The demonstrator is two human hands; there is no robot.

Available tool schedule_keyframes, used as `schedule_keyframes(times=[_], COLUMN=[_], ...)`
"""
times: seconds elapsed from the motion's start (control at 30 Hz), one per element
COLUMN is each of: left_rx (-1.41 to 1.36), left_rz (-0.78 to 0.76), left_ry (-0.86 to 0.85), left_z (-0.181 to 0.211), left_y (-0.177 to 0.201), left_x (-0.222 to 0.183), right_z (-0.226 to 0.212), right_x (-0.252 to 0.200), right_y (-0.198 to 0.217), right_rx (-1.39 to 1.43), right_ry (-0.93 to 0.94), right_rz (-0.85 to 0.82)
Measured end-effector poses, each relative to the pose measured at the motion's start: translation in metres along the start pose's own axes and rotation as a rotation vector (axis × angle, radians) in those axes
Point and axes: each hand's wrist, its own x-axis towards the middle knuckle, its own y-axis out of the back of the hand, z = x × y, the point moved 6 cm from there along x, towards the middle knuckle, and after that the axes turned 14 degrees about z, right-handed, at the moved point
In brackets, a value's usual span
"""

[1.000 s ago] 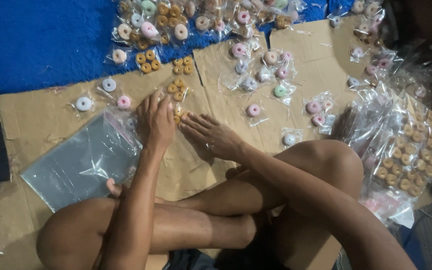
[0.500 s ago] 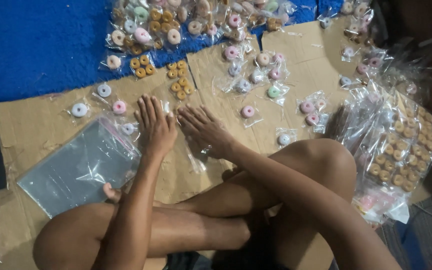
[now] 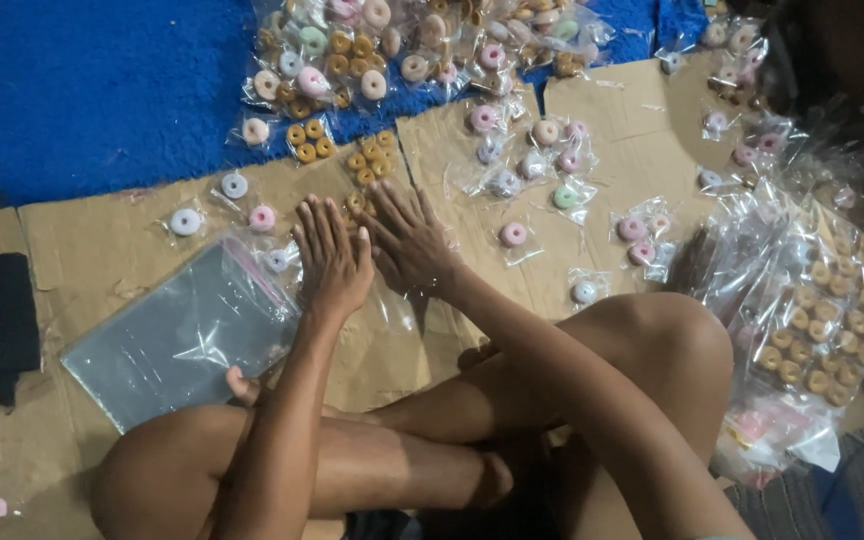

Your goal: The person sorts small donut-shaped items on a cardboard sheet and places them into plastic bags by hand while sitting on the floor.

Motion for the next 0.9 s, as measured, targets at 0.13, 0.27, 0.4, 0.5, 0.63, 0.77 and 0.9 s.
schedule_keyframes(times=[0.13, 0.27, 0.4, 0.5, 0.63, 0.77, 0.9], left_rx=[-0.023, -0.002, 0.043, 0.031, 0.027, 0.013, -0.028], left_rz=[-0.021, -0.035, -0.031, -0.006, 0.012, 0.058, 0.023], left_ry=[0.007, 0.009, -0.014, -0.020, -0.025, -0.059, -0.083], left_z=[0.007, 0.015, 0.013, 0.012, 0.014, 0.014, 0.020], left_y=[0.010, 0.020, 0.017, 0.021, 0.025, 0.027, 0.038], left_x=[-0.002, -0.003, 0.001, 0.002, 0.001, -0.001, -0.004], right_z=[-0.006, -0.007, 0.009, 0.013, 0.012, 0.014, 0.011], right_x=[0.021, 0.022, 0.007, 0.015, 0.027, 0.024, 0.026], right_y=[0.015, 0.007, -0.013, -0.006, 0.004, -0.001, 0.007], right_rx=[-0.015, -0.118, -0.073, -0.179, -0.190, -0.029, -0.169], right_ry=[-0.042, -0.065, -0.048, -0.022, 0.005, -0.082, -0.063], right_rz=[-0.092, -0.226, -0.103, -0.231, -0.252, -0.251, -0.306])
